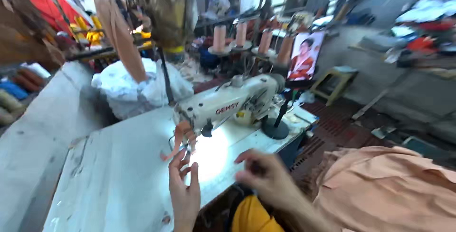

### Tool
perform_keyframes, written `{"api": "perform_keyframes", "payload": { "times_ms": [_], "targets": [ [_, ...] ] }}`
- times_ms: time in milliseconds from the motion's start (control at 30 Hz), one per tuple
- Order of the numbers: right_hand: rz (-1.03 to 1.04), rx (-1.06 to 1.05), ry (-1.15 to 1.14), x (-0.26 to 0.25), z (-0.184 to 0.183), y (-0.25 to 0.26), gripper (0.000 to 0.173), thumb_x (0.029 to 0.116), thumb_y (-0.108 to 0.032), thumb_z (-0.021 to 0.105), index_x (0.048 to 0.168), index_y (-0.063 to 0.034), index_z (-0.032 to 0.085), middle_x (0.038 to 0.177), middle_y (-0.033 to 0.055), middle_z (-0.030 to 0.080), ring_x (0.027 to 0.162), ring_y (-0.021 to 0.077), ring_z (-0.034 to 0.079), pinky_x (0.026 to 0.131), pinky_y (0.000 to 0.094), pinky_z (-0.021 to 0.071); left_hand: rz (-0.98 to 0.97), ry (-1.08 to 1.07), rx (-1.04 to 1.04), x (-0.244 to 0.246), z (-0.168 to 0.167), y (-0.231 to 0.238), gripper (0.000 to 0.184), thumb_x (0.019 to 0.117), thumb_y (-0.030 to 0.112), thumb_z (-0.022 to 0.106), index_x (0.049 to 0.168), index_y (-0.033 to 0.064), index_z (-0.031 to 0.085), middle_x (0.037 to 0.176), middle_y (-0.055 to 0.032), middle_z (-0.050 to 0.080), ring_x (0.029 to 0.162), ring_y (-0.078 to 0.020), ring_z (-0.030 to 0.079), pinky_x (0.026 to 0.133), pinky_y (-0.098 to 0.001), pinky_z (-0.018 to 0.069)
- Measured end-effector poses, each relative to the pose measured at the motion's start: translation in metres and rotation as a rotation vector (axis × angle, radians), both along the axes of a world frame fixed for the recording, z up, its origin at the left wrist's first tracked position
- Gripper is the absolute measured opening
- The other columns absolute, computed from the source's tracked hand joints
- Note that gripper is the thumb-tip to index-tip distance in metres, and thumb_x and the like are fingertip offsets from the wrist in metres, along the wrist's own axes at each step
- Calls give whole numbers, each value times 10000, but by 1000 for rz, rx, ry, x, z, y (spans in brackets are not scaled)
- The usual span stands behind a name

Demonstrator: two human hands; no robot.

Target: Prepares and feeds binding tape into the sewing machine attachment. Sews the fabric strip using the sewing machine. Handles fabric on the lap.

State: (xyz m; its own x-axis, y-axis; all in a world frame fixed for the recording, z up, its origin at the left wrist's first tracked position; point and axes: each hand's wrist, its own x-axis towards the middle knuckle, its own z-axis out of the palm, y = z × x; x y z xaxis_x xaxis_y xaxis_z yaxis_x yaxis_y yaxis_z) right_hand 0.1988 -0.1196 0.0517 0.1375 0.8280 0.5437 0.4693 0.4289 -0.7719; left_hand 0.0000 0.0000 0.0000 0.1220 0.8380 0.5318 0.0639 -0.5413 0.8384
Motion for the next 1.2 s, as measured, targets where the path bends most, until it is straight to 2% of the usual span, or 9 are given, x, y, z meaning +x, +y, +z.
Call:
{"api": "perform_keyframes", "payload": {
  "times_ms": [100, 167, 267, 400, 567, 767, 967, 1100, 1200],
  "targets": [
    [32, -456, -124, 2, -54, 22, 551, 913, -565, 717, 1263, -139, 694, 805, 72, 691, 666, 189, 640, 639, 437, 570, -75, -28, -48, 15, -16, 20, 547, 958, 194, 630, 1398, -75, 451, 1348, -164, 586, 1074, -147, 657, 858, -301, 590],
    [137, -500, -91, 2, -68, 30, 535, 969, -530, 663, 1325, -130, 664, 957, 102, 706, 772, 196, 647, 729, 427, 564, -108, -25, -89, 15, -22, 21, 551, 964, 194, 630, 1399, -86, 438, 1275, -153, 619, 992, -129, 673, 813, -293, 597],
    [162, -401, -80, -4, -68, 48, 415, 1057, -444, 544, 1305, -143, 688, 1039, 91, 706, 816, 173, 649, 748, 389, 560, -89, 109, -115, 6, -37, 17, 453, 1017, 223, 577, 1348, -80, 518, 1070, -111, 675, 887, -95, 675, 772, -280, 591],
    [136, -407, -176, -15, -55, 88, 399, 1051, -447, 549, 1284, -170, 717, 1012, 99, 715, 850, 226, 672, 773, 474, 557, -64, 219, -94, -2, -63, 12, 295, 1062, 160, 475, 1102, -70, 656, 912, -86, 701, 807, -51, 673, 747, -234, 576],
    [274, -509, -267, -30, -43, 122, 403, 1033, -442, 583, 1241, -125, 719, 997, 128, 728, 868, 287, 690, 779, 567, 542, -27, 289, 11, -4, -71, 13, 282, 1027, 125, 489, 1044, -94, 666, 848, -108, 679, 770, -73, 665, 748, -250, 577],
    [178, -619, -383, -14, -35, 120, 432, 1020, -505, 571, 1188, -138, 727, 940, 104, 722, 840, 279, 686, 759, 559, 531, 1, 289, -73, -2, -68, 10, 280, 1045, 143, 460, 1030, -62, 651, 893, -98, 716, 785, -80, 701, 752, -259, 597],
    [295, -524, -337, -21, -40, 136, 434, 1019, -461, 602, 1046, -40, 704, 847, 133, 684, 798, 288, 674, 721, 554, 525, -36, 476, 51, 2, -71, 10, 283, 979, 208, 579, 980, -19, 749, 966, -174, 722, 832, -226, 720, 756, -400, 611],
    [284, -461, -420, -29, -41, 137, 434, 1068, -444, 507, 1012, -57, 694, 796, 124, 661, 763, 289, 665, 680, 533, 510, -27, 500, 64, 2, -73, 11, 255, 922, 215, 595, 912, 9, 745, 952, -120, 699, 840, -167, 699, 760, -347, 601],
    [261, -490, -502, -20, -44, 125, 426, 1071, -452, 489, 1037, -87, 706, 805, 121, 674, 773, 296, 671, 695, 544, 515, -37, 541, 14, 4, -71, 11, 225, 908, 228, 644, 942, 35, 754, 1030, -112, 706, 878, -189, 716, 783, -405, 617]
  ]
}}
